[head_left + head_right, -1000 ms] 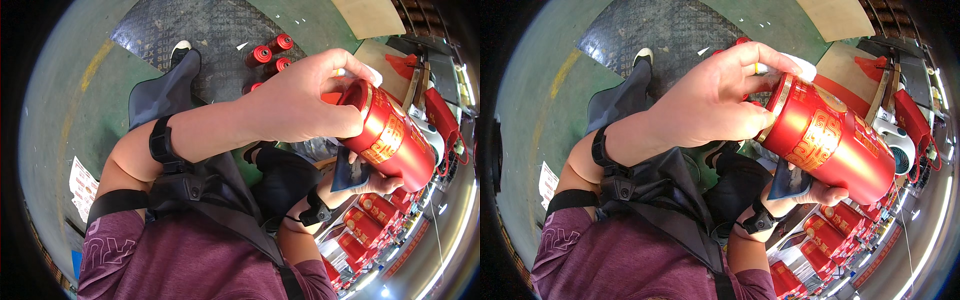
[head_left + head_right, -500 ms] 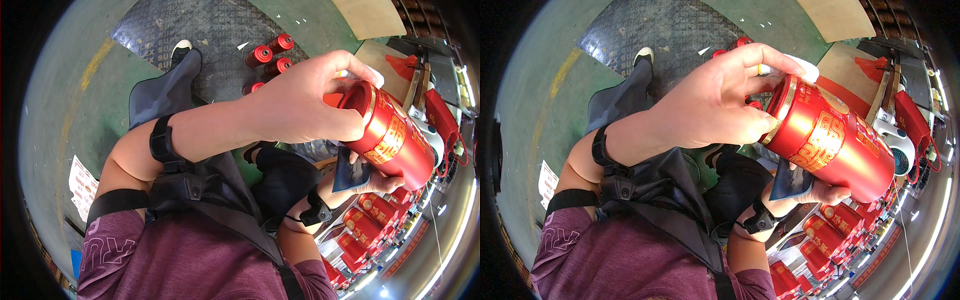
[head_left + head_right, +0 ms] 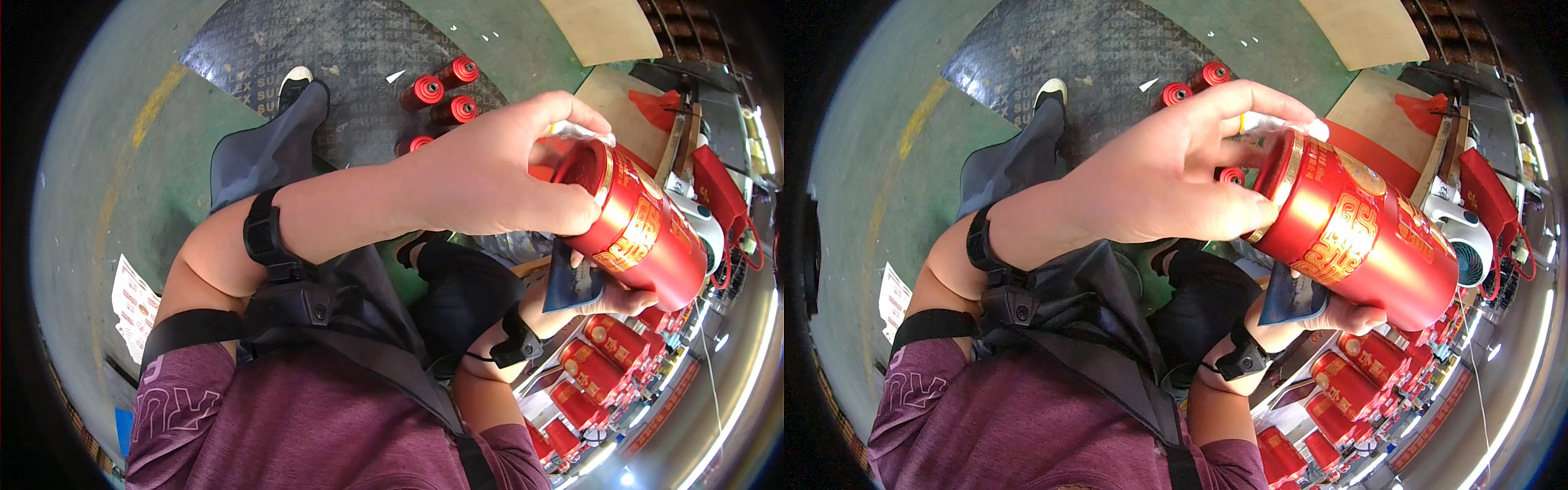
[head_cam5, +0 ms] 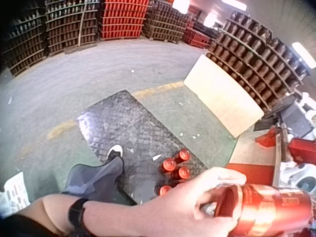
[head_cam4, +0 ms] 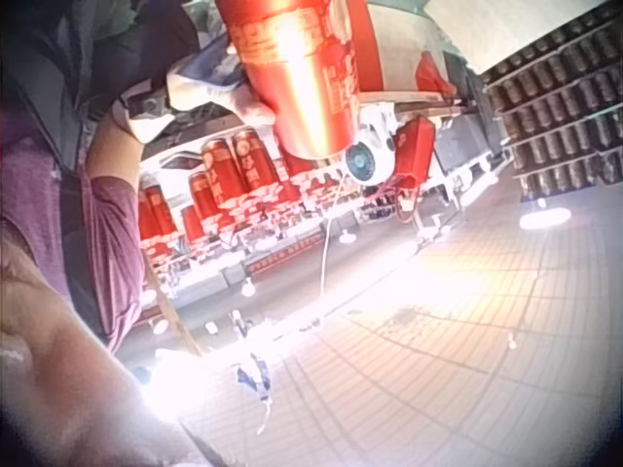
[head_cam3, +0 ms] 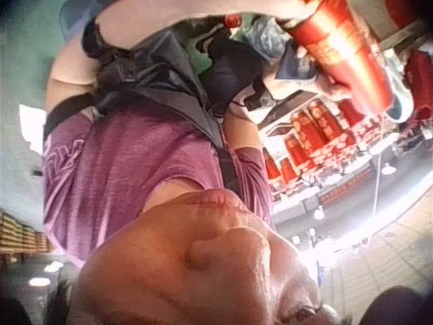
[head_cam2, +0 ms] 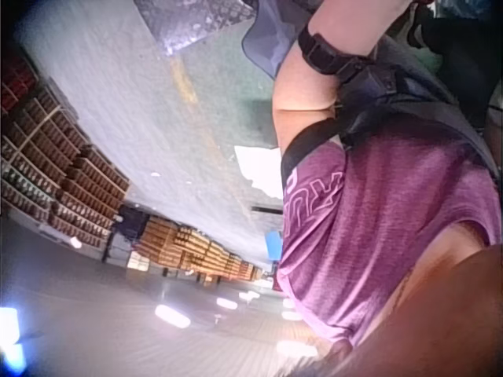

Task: Apply adhesive labels to red cylindrical canisters at an assembly workstation.

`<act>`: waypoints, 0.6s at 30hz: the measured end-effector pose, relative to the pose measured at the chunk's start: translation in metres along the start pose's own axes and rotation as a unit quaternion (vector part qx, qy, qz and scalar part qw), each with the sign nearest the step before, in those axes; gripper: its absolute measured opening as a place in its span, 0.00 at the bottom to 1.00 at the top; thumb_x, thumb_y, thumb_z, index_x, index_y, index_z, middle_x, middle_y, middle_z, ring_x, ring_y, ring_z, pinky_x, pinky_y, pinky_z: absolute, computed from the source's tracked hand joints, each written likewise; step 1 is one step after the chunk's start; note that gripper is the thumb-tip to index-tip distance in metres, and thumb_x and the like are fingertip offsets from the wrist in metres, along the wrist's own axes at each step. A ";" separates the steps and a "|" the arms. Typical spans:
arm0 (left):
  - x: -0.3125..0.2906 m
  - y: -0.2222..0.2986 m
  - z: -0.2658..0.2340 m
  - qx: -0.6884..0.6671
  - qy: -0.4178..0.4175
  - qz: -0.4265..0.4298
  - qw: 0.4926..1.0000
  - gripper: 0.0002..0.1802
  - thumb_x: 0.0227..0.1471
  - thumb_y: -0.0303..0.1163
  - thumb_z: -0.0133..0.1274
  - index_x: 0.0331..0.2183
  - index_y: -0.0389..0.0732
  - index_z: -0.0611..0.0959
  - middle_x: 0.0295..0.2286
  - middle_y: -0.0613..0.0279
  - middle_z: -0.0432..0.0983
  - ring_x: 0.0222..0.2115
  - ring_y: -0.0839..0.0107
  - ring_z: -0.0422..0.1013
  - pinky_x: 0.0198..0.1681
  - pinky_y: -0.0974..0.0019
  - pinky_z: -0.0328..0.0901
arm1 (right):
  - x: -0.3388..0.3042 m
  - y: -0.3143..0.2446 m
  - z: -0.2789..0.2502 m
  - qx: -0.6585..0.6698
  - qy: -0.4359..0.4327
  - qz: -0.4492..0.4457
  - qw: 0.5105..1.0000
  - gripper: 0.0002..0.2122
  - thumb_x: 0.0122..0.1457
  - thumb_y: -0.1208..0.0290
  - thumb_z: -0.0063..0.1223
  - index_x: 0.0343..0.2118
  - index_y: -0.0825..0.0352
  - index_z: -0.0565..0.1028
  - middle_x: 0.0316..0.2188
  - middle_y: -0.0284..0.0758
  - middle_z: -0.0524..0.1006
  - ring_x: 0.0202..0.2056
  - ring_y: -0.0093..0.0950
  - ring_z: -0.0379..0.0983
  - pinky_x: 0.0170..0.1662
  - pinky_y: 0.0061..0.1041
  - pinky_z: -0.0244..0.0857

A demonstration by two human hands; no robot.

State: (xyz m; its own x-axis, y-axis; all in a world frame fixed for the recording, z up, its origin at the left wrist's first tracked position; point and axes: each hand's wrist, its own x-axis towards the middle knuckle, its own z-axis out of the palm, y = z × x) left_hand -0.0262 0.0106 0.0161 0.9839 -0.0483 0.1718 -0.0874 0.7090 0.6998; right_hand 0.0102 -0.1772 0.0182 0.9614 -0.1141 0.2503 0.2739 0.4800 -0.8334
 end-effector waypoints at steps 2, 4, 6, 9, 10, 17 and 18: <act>-0.004 0.003 0.000 0.035 0.002 -0.019 0.999 0.39 0.43 0.33 0.64 0.55 0.31 0.66 0.49 0.49 0.71 0.51 0.63 0.70 0.54 0.62 0.67 | 0.004 0.001 -0.011 0.005 -0.024 -0.003 1.000 0.47 0.47 0.36 0.62 0.64 0.63 0.58 0.61 0.40 0.65 0.60 0.41 0.65 0.62 0.51 0.62; -0.006 0.006 0.000 0.075 -0.010 -0.027 0.997 0.41 0.42 0.34 0.65 0.55 0.31 0.66 0.48 0.49 0.72 0.49 0.64 0.72 0.52 0.62 0.69 | 0.004 0.001 -0.012 -0.010 -0.019 -0.009 1.000 0.49 0.47 0.34 0.61 0.64 0.63 0.58 0.62 0.39 0.65 0.60 0.40 0.64 0.63 0.49 0.60; -0.005 0.000 0.002 0.108 -0.019 0.041 0.993 0.40 0.41 0.32 0.65 0.55 0.32 0.67 0.47 0.50 0.73 0.47 0.65 0.73 0.51 0.63 0.70 | -0.002 -0.001 -0.003 -0.012 -0.017 -0.004 1.000 0.49 0.47 0.31 0.55 0.65 0.63 0.56 0.62 0.39 0.64 0.61 0.38 0.62 0.65 0.47 0.57; -0.003 -0.004 0.000 0.207 -0.039 0.175 0.962 0.38 0.41 0.27 0.65 0.54 0.37 0.68 0.52 0.54 0.67 0.50 0.64 0.71 0.52 0.62 0.70 | -0.006 -0.006 -0.008 0.091 -0.097 0.042 0.990 0.47 0.54 0.27 0.35 0.67 0.63 0.51 0.64 0.40 0.60 0.63 0.35 0.59 0.66 0.42 0.55; -0.002 -0.006 -0.001 0.242 -0.044 0.209 0.947 0.38 0.41 0.27 0.65 0.54 0.37 0.68 0.52 0.55 0.66 0.51 0.63 0.70 0.52 0.62 0.69 | -0.004 -0.006 -0.011 0.110 -0.112 0.045 0.987 0.47 0.54 0.27 0.37 0.67 0.63 0.51 0.63 0.40 0.61 0.62 0.36 0.60 0.65 0.42 0.56; -0.002 -0.015 0.001 0.160 -0.041 0.159 0.973 0.37 0.44 0.28 0.64 0.55 0.41 0.68 0.51 0.58 0.68 0.55 0.65 0.67 0.56 0.58 0.66 | -0.009 -0.010 0.007 -0.044 0.036 0.018 0.998 0.47 0.50 0.29 0.47 0.65 0.61 0.55 0.61 0.39 0.64 0.60 0.39 0.63 0.63 0.46 0.59; -0.002 -0.014 0.001 0.153 -0.040 0.145 0.977 0.36 0.45 0.29 0.64 0.55 0.41 0.68 0.50 0.58 0.69 0.54 0.66 0.67 0.56 0.58 0.67 | -0.009 -0.010 0.010 -0.060 0.047 0.022 0.997 0.47 0.49 0.29 0.49 0.65 0.61 0.56 0.61 0.39 0.64 0.59 0.39 0.63 0.62 0.47 0.60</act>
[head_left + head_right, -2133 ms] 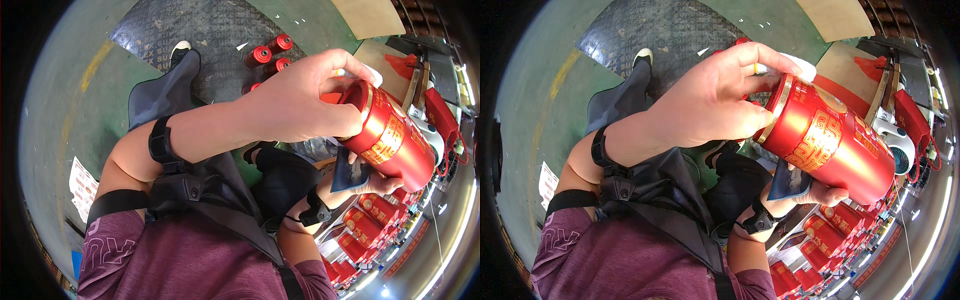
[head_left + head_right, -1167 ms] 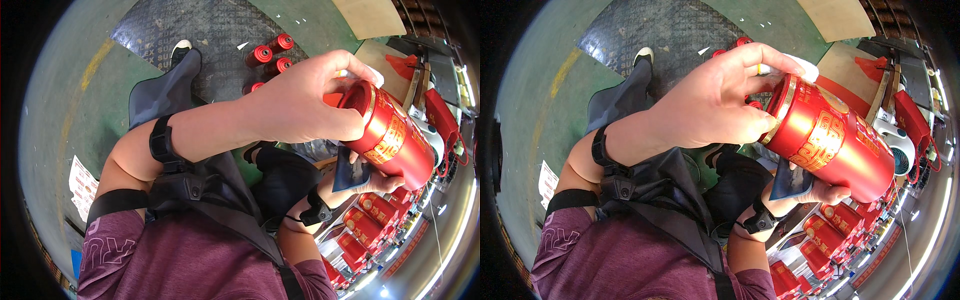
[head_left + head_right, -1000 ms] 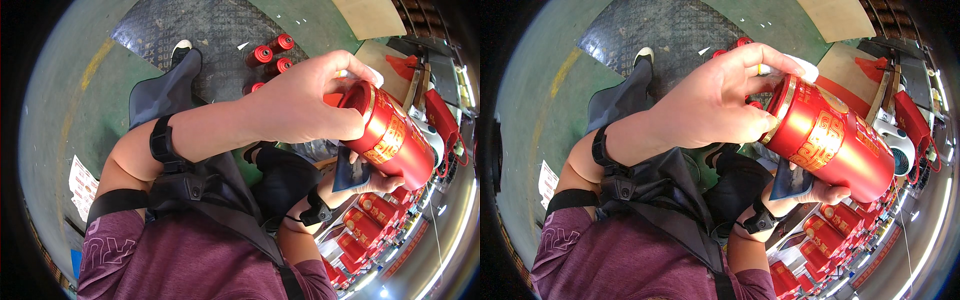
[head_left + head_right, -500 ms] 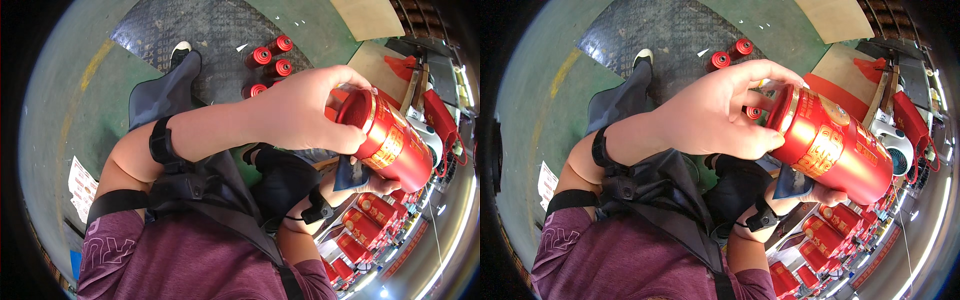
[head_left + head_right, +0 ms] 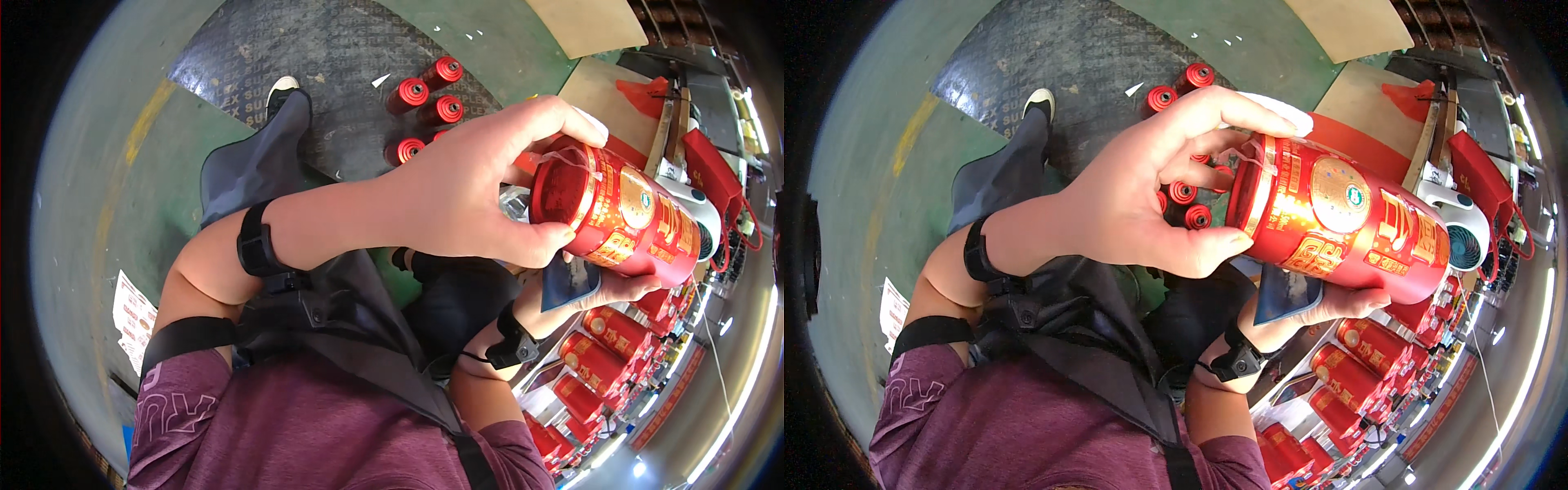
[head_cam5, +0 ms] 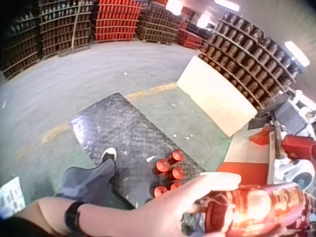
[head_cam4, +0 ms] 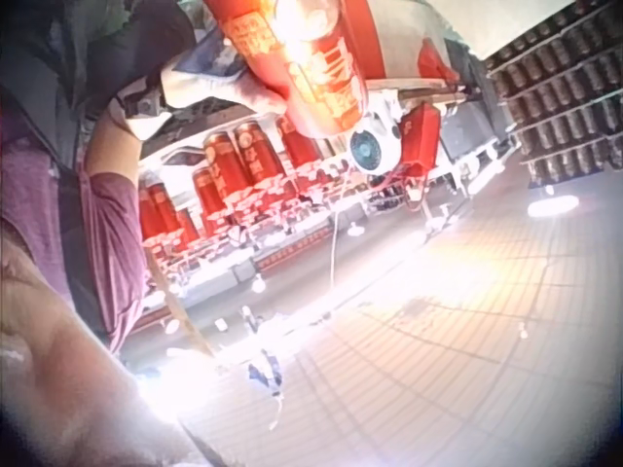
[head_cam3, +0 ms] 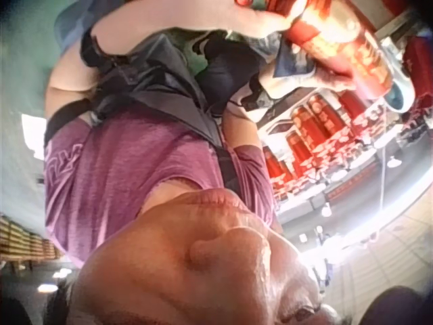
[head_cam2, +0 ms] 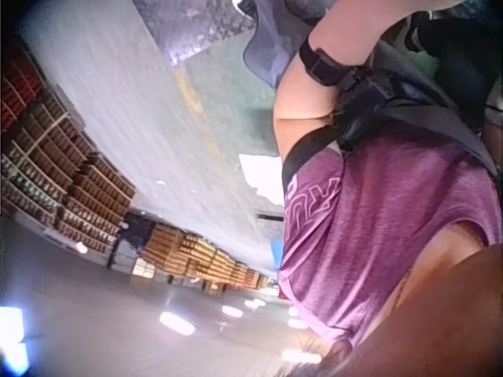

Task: Apply adhesive labels to red cylindrical canisters at an assembly workstation.

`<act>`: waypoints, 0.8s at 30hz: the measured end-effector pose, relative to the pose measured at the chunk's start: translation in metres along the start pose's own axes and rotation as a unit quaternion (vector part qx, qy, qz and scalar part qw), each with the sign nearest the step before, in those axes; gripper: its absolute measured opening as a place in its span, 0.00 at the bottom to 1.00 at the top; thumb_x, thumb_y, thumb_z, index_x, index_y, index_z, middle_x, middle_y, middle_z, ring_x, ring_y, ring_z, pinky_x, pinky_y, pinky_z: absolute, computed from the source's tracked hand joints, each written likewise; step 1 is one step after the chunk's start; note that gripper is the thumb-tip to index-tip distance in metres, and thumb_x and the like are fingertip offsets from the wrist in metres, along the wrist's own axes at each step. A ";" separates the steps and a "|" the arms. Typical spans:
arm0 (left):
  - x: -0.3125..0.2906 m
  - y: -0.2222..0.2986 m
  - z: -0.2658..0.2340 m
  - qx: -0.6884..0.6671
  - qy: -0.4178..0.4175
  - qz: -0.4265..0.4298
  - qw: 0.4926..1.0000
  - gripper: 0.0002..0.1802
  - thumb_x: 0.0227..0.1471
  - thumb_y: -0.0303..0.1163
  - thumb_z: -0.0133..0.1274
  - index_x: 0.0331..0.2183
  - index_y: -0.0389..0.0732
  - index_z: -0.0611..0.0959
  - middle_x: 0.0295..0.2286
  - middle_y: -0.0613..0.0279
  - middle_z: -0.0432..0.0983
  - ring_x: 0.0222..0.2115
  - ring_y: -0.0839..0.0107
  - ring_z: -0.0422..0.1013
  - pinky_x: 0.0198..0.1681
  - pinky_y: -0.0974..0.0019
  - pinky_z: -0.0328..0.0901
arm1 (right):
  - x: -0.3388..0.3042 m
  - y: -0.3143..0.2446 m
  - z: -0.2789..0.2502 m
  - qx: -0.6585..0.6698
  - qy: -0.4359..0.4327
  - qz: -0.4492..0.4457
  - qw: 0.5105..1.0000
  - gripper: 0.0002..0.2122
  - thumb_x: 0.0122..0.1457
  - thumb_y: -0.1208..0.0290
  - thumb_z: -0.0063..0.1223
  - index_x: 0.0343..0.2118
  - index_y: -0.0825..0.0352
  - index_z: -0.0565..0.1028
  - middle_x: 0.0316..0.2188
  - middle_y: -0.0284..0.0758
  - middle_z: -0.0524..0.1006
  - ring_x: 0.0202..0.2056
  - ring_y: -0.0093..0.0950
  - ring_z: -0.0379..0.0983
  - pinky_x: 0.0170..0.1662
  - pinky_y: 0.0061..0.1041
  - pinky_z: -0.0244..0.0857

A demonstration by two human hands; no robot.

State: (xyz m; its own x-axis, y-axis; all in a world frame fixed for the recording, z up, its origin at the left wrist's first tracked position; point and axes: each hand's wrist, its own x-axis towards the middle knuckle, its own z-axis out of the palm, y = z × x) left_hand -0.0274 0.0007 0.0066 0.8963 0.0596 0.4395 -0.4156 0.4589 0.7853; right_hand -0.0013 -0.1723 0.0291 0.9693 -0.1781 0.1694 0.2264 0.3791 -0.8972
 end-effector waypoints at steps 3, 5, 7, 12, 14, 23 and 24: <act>0.001 0.002 0.003 -0.060 0.029 -0.024 0.997 0.25 0.49 0.31 0.62 0.50 0.40 0.76 0.49 0.58 0.73 0.51 0.68 0.70 0.54 0.61 0.67 | -0.003 0.001 0.006 -0.040 0.025 0.007 0.999 0.47 0.48 0.29 0.53 0.64 0.60 0.58 0.60 0.39 0.65 0.58 0.40 0.65 0.61 0.48 0.61; 0.004 -0.005 -0.003 -0.021 0.034 0.008 0.999 0.19 0.51 0.31 0.61 0.46 0.39 0.81 0.48 0.57 0.74 0.50 0.69 0.71 0.53 0.64 0.67 | -0.001 0.001 0.006 -0.044 0.023 0.008 0.999 0.48 0.46 0.30 0.56 0.64 0.59 0.59 0.60 0.38 0.66 0.58 0.41 0.66 0.61 0.50 0.63; 0.008 -0.005 -0.008 -0.012 0.050 0.025 0.998 0.11 0.53 0.31 0.61 0.39 0.39 0.86 0.46 0.55 0.77 0.47 0.70 0.73 0.51 0.67 0.67 | 0.007 0.004 -0.002 -0.019 0.018 -0.001 1.000 0.47 0.47 0.30 0.56 0.64 0.59 0.59 0.60 0.38 0.66 0.58 0.41 0.66 0.61 0.50 0.63; 0.005 0.014 -0.039 0.040 0.123 -0.046 0.991 0.10 0.62 0.26 0.51 0.41 0.29 0.80 0.41 0.51 0.80 0.43 0.69 0.76 0.48 0.66 0.71 | 0.010 0.010 0.000 -0.027 0.026 -0.013 0.999 0.48 0.46 0.29 0.55 0.63 0.60 0.59 0.60 0.38 0.66 0.58 0.40 0.65 0.62 0.49 0.62; 0.006 0.012 -0.072 0.204 0.163 -0.074 0.962 0.10 0.61 0.29 0.52 0.40 0.34 0.82 0.38 0.55 0.81 0.40 0.66 0.78 0.54 0.58 0.68 | 0.010 0.009 0.001 -0.024 0.025 -0.022 0.999 0.49 0.45 0.30 0.58 0.64 0.61 0.59 0.61 0.39 0.65 0.59 0.42 0.64 0.62 0.51 0.61; -0.003 0.019 -0.106 0.714 0.049 0.046 0.697 0.06 0.52 0.34 0.60 0.33 0.44 0.86 0.31 0.62 0.80 0.45 0.59 0.73 0.59 0.46 0.56 | 0.024 0.017 -0.026 0.074 -0.057 -0.012 0.996 0.52 0.41 0.35 0.65 0.65 0.62 0.57 0.62 0.43 0.62 0.61 0.47 0.61 0.63 0.55 0.59; -0.001 0.020 -0.102 0.760 0.055 0.144 0.632 0.06 0.51 0.34 0.60 0.32 0.44 0.85 0.30 0.63 0.80 0.44 0.60 0.73 0.58 0.48 0.58 | 0.021 0.018 -0.026 0.087 -0.066 -0.005 0.994 0.53 0.40 0.35 0.65 0.65 0.62 0.56 0.63 0.43 0.61 0.61 0.47 0.61 0.63 0.55 0.58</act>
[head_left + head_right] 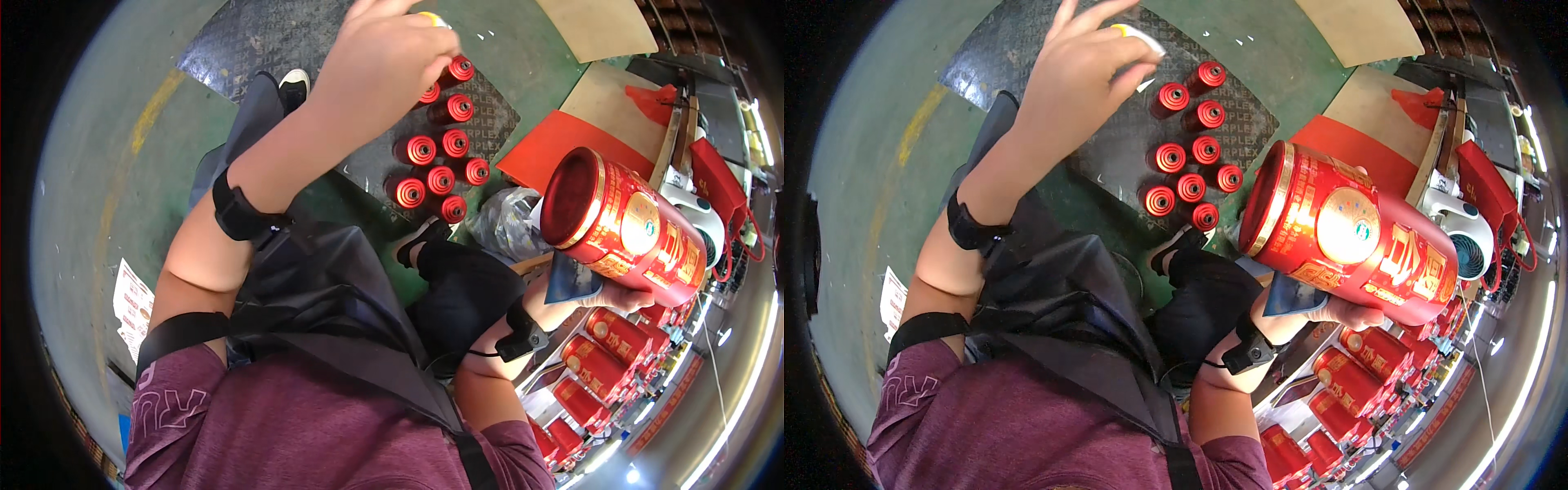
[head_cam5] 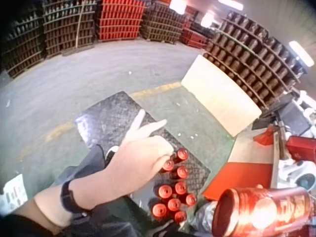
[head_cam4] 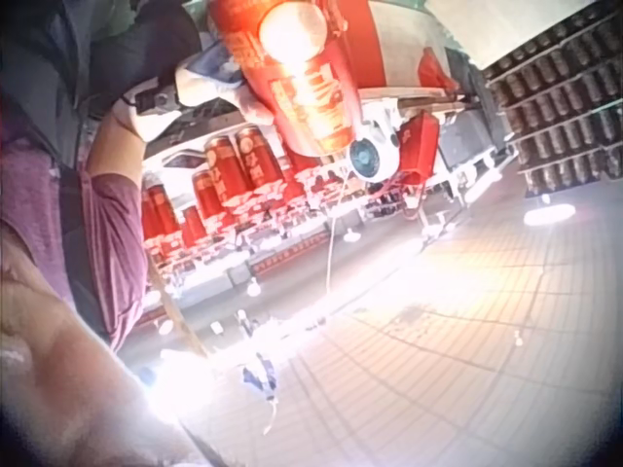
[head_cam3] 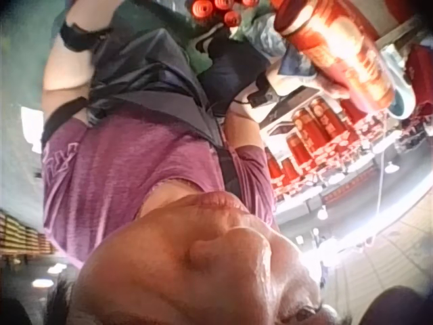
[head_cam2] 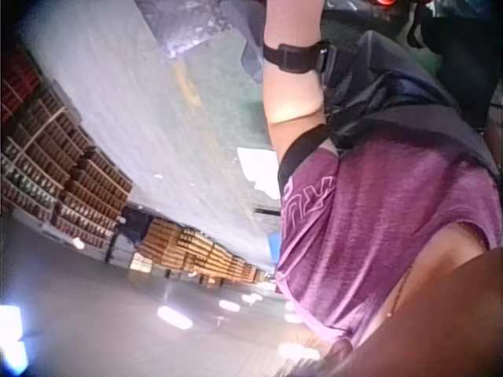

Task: Apply adhesive labels to red cylindrical canisters at an assembly workstation.

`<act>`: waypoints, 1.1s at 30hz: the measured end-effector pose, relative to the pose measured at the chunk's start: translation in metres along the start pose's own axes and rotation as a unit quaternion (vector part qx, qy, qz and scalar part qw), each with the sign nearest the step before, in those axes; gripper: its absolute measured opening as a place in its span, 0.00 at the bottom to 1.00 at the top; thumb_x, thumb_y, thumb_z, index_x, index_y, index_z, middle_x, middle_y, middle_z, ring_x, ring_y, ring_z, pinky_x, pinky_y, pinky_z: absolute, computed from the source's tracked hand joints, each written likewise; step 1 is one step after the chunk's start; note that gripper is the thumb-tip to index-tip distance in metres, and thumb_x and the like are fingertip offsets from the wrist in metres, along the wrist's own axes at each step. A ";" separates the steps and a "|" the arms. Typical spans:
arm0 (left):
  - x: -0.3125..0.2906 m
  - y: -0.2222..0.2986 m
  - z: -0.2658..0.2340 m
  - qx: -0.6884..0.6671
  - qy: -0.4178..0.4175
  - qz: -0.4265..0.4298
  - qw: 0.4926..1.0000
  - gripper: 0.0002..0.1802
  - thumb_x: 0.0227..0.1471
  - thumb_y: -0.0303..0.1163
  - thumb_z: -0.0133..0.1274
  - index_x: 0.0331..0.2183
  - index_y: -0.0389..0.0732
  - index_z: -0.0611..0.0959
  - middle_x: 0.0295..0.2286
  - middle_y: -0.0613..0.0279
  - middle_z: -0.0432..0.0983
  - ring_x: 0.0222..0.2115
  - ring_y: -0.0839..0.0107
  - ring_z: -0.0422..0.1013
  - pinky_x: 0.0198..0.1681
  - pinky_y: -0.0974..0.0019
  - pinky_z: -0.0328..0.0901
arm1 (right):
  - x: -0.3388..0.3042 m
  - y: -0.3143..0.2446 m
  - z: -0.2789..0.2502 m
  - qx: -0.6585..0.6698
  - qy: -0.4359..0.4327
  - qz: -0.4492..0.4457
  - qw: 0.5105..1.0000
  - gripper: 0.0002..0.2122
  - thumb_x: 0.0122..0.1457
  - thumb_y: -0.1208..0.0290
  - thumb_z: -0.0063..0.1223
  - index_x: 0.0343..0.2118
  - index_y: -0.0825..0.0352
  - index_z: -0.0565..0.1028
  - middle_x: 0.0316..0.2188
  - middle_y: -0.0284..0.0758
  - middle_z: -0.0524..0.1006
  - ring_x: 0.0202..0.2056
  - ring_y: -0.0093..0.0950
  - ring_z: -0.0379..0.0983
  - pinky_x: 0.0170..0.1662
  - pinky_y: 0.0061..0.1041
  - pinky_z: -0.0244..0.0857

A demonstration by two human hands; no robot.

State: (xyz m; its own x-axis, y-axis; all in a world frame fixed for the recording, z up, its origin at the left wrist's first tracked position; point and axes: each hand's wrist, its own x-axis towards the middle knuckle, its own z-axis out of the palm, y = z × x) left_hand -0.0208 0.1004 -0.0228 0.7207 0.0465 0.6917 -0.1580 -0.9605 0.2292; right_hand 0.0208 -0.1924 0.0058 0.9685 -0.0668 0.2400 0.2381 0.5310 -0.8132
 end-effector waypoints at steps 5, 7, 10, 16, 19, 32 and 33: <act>0.007 0.039 -0.010 -0.422 -0.049 -0.181 0.887 0.11 0.58 0.34 0.56 0.40 0.42 0.86 0.31 0.60 0.82 0.35 0.70 0.79 0.37 0.68 0.71 | -0.003 0.000 -0.003 0.074 -0.071 0.032 0.994 0.55 0.39 0.35 0.66 0.66 0.62 0.54 0.63 0.45 0.60 0.61 0.48 0.61 0.63 0.56 0.58; 0.009 0.048 -0.016 -0.518 -0.102 -0.168 0.832 0.16 0.59 0.39 0.55 0.42 0.37 0.84 0.30 0.58 0.82 0.33 0.70 0.79 0.37 0.67 0.71 | -0.002 0.003 -0.005 0.101 -0.097 0.039 0.989 0.56 0.39 0.35 0.67 0.66 0.62 0.53 0.63 0.46 0.60 0.61 0.49 0.61 0.63 0.56 0.58; 0.005 0.070 -0.015 -0.597 -0.111 -0.098 0.789 0.37 0.52 0.52 0.60 0.50 0.28 0.77 0.42 0.48 0.76 0.43 0.63 0.77 0.44 0.63 0.71 | -0.002 0.006 -0.005 0.135 -0.136 0.052 0.980 0.57 0.38 0.35 0.68 0.67 0.62 0.52 0.63 0.48 0.59 0.61 0.50 0.60 0.63 0.57 0.57; 0.000 0.082 -0.025 -0.617 -0.229 -0.192 0.728 0.46 0.45 0.48 0.67 0.58 0.33 0.68 0.49 0.49 0.68 0.51 0.58 0.70 0.52 0.59 0.69 | 0.005 0.012 -0.007 0.173 -0.192 0.069 0.964 0.60 0.37 0.35 0.70 0.68 0.62 0.49 0.64 0.50 0.58 0.61 0.51 0.60 0.63 0.58 0.56; 0.002 0.081 -0.025 -0.670 -0.252 -0.206 0.668 0.44 0.44 0.39 0.68 0.59 0.34 0.67 0.49 0.54 0.70 0.49 0.62 0.71 0.51 0.60 0.70 | 0.010 0.016 -0.011 0.220 -0.245 0.043 0.943 0.57 0.40 0.40 0.71 0.67 0.62 0.49 0.64 0.51 0.57 0.61 0.50 0.60 0.62 0.57 0.59; 0.000 0.087 -0.014 -0.614 -0.063 -0.112 0.779 0.37 0.40 0.33 0.66 0.52 0.37 0.70 0.49 0.56 0.70 0.49 0.63 0.73 0.47 0.62 0.72 | -0.008 -0.004 0.014 -0.005 0.009 0.049 0.999 0.52 0.45 0.22 0.44 0.64 0.64 0.59 0.61 0.40 0.65 0.59 0.38 0.65 0.62 0.45 0.60; 0.000 0.088 -0.012 -0.636 -0.068 -0.121 0.759 0.37 0.40 0.32 0.66 0.53 0.38 0.70 0.50 0.56 0.70 0.49 0.64 0.73 0.47 0.62 0.72 | -0.010 -0.005 0.020 -0.097 0.039 0.025 0.994 0.52 0.46 0.21 0.43 0.64 0.63 0.59 0.60 0.40 0.66 0.59 0.38 0.65 0.62 0.45 0.61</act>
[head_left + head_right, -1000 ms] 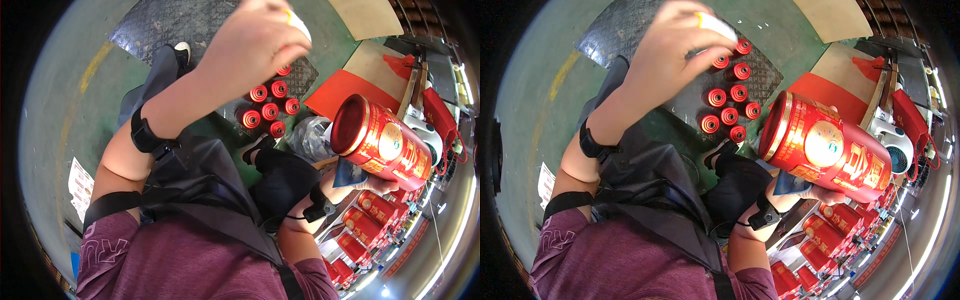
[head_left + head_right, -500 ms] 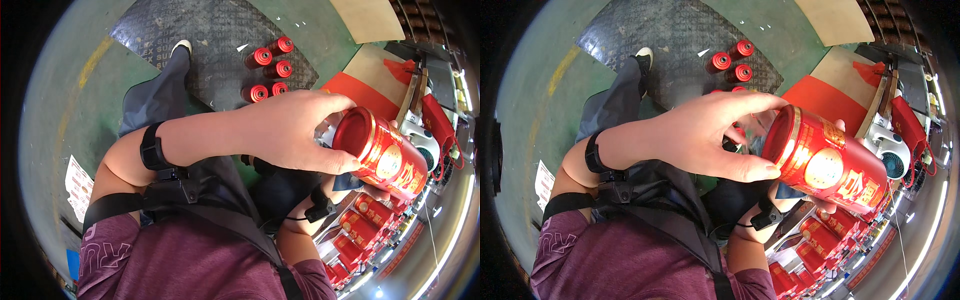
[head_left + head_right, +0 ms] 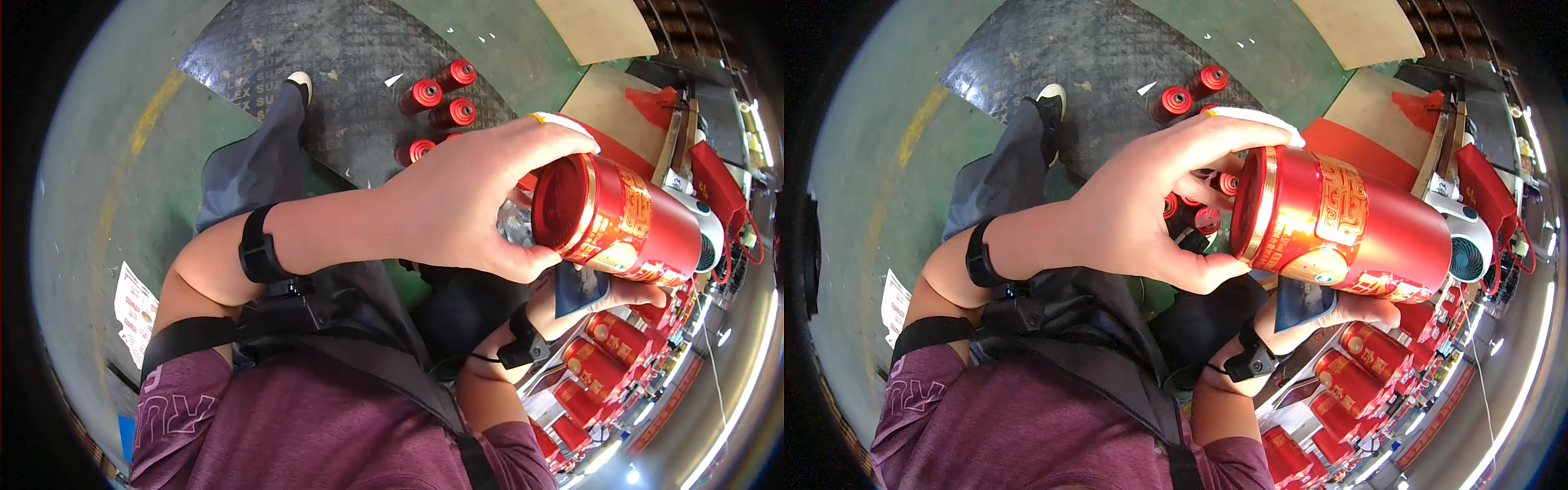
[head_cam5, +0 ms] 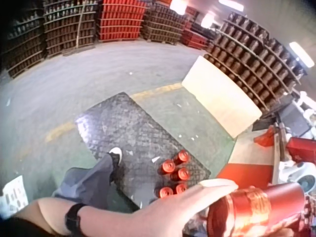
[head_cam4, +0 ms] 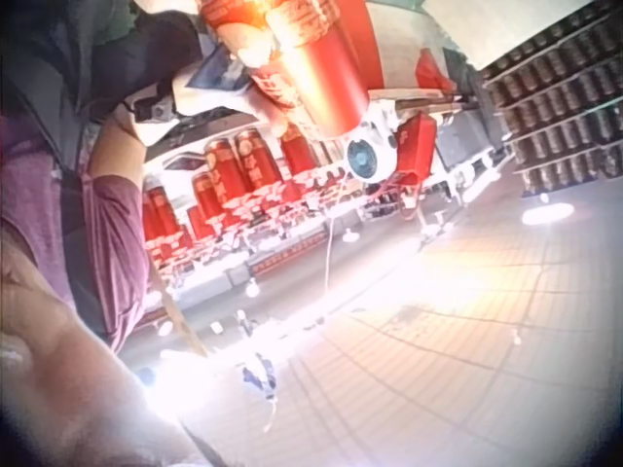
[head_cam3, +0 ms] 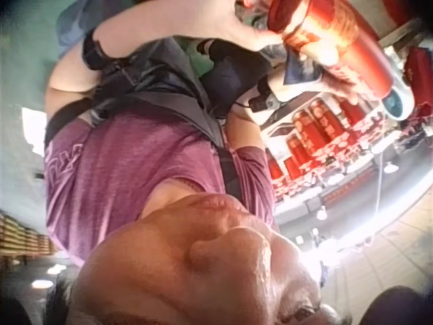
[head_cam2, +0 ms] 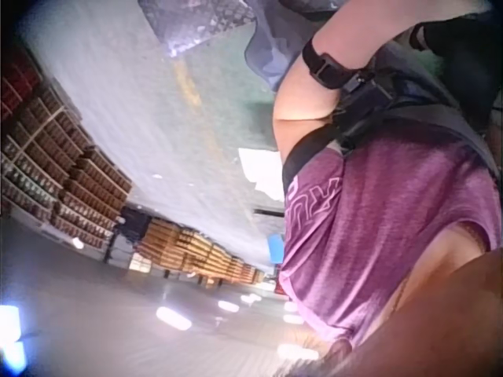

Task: Apply adhesive labels to red cylindrical canisters at an assembly workstation.

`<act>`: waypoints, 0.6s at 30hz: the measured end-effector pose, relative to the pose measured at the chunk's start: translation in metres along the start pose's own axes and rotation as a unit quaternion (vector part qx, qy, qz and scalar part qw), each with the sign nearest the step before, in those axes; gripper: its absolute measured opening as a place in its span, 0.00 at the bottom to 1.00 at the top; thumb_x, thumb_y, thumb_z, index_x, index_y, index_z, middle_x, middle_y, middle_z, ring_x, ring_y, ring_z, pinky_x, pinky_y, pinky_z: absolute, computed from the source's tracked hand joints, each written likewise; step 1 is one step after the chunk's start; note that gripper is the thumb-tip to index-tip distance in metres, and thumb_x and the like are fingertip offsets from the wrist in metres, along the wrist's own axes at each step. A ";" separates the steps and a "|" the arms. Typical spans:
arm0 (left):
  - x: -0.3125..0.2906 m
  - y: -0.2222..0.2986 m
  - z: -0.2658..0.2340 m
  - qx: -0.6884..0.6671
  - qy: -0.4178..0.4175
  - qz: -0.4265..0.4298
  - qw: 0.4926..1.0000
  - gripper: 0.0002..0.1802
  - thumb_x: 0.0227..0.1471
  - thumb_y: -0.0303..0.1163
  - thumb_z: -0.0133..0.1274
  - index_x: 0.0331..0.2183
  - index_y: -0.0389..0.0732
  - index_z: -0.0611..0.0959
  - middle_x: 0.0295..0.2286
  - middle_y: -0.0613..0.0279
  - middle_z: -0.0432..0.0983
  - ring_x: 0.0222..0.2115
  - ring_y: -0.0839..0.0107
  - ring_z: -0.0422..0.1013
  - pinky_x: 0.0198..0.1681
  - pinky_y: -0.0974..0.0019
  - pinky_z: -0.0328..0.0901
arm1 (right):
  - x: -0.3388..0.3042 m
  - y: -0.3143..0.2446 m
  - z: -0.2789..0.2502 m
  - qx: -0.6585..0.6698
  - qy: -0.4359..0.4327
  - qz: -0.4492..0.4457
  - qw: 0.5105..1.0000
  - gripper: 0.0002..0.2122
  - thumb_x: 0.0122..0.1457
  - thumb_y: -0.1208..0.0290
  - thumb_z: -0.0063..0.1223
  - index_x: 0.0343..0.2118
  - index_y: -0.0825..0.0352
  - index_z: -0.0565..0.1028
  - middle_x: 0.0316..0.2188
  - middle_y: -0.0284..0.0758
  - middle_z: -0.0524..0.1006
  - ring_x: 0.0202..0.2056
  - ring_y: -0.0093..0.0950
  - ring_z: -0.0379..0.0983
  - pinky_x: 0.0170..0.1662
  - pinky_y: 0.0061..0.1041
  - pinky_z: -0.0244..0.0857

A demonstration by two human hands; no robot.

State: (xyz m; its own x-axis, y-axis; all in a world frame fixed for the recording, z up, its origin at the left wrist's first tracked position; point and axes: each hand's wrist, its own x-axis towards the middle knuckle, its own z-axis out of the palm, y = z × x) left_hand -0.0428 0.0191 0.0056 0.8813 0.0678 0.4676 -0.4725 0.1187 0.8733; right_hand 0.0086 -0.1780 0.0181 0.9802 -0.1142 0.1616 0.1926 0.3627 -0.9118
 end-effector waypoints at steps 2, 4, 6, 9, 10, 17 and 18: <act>-0.001 -0.004 0.004 -0.095 0.002 -0.032 0.995 0.38 0.40 0.31 0.66 0.54 0.39 0.70 0.49 0.55 0.70 0.49 0.64 0.73 0.48 0.62 0.73 | -0.002 -0.002 -0.001 -0.022 0.025 0.004 0.999 0.51 0.47 0.22 0.44 0.64 0.63 0.59 0.60 0.39 0.65 0.59 0.39 0.64 0.62 0.45 0.61; -0.002 -0.004 0.004 -0.113 0.000 -0.068 0.991 0.39 0.41 0.30 0.66 0.55 0.40 0.69 0.49 0.54 0.71 0.49 0.64 0.72 0.48 0.62 0.73 | -0.001 -0.001 0.004 -0.009 0.034 -0.016 0.999 0.50 0.46 0.24 0.50 0.63 0.62 0.60 0.61 0.39 0.64 0.60 0.40 0.64 0.61 0.46 0.62; -0.001 -0.002 0.005 -0.158 -0.007 -0.115 0.981 0.40 0.43 0.30 0.65 0.57 0.39 0.68 0.48 0.52 0.73 0.50 0.63 0.72 0.50 0.62 0.72 | 0.002 -0.003 -0.001 0.028 0.015 -0.022 0.999 0.47 0.48 0.28 0.52 0.63 0.60 0.61 0.60 0.37 0.67 0.59 0.38 0.65 0.62 0.46 0.61; -0.001 0.001 0.003 -0.193 -0.013 -0.135 0.972 0.39 0.44 0.30 0.64 0.57 0.36 0.68 0.47 0.51 0.74 0.50 0.64 0.73 0.50 0.61 0.72 | 0.008 -0.004 -0.005 0.073 0.004 -0.015 0.997 0.45 0.47 0.33 0.59 0.63 0.60 0.61 0.61 0.38 0.65 0.60 0.39 0.63 0.63 0.49 0.59; 0.000 0.003 0.003 -0.202 -0.014 -0.146 0.968 0.38 0.44 0.30 0.63 0.57 0.35 0.68 0.47 0.51 0.74 0.50 0.64 0.73 0.51 0.61 0.72 | 0.009 -0.004 -0.005 0.079 0.007 -0.017 0.997 0.46 0.47 0.35 0.60 0.63 0.60 0.61 0.61 0.38 0.65 0.61 0.39 0.63 0.64 0.49 0.59; 0.001 0.003 0.003 -0.231 0.012 -0.162 0.959 0.37 0.45 0.31 0.61 0.56 0.33 0.68 0.46 0.50 0.74 0.49 0.63 0.73 0.49 0.63 0.72 | 0.005 -0.001 0.000 0.053 -0.010 -0.028 0.998 0.45 0.48 0.33 0.59 0.63 0.59 0.61 0.60 0.38 0.67 0.60 0.39 0.64 0.63 0.49 0.59; 0.000 0.003 0.003 -0.239 0.017 -0.164 0.957 0.36 0.45 0.31 0.61 0.56 0.33 0.68 0.46 0.50 0.74 0.49 0.63 0.73 0.49 0.63 0.73 | -0.001 -0.001 0.006 0.045 -0.003 -0.032 0.998 0.46 0.47 0.35 0.61 0.64 0.60 0.61 0.61 0.39 0.66 0.61 0.40 0.63 0.64 0.50 0.57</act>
State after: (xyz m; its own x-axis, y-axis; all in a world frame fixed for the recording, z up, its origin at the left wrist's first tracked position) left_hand -0.0441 0.0161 0.0092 0.9857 -0.0186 0.1675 -0.1260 0.5785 0.8059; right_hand 0.0077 -0.1726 0.0207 0.9659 -0.1342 0.2213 0.2581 0.4359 -0.8622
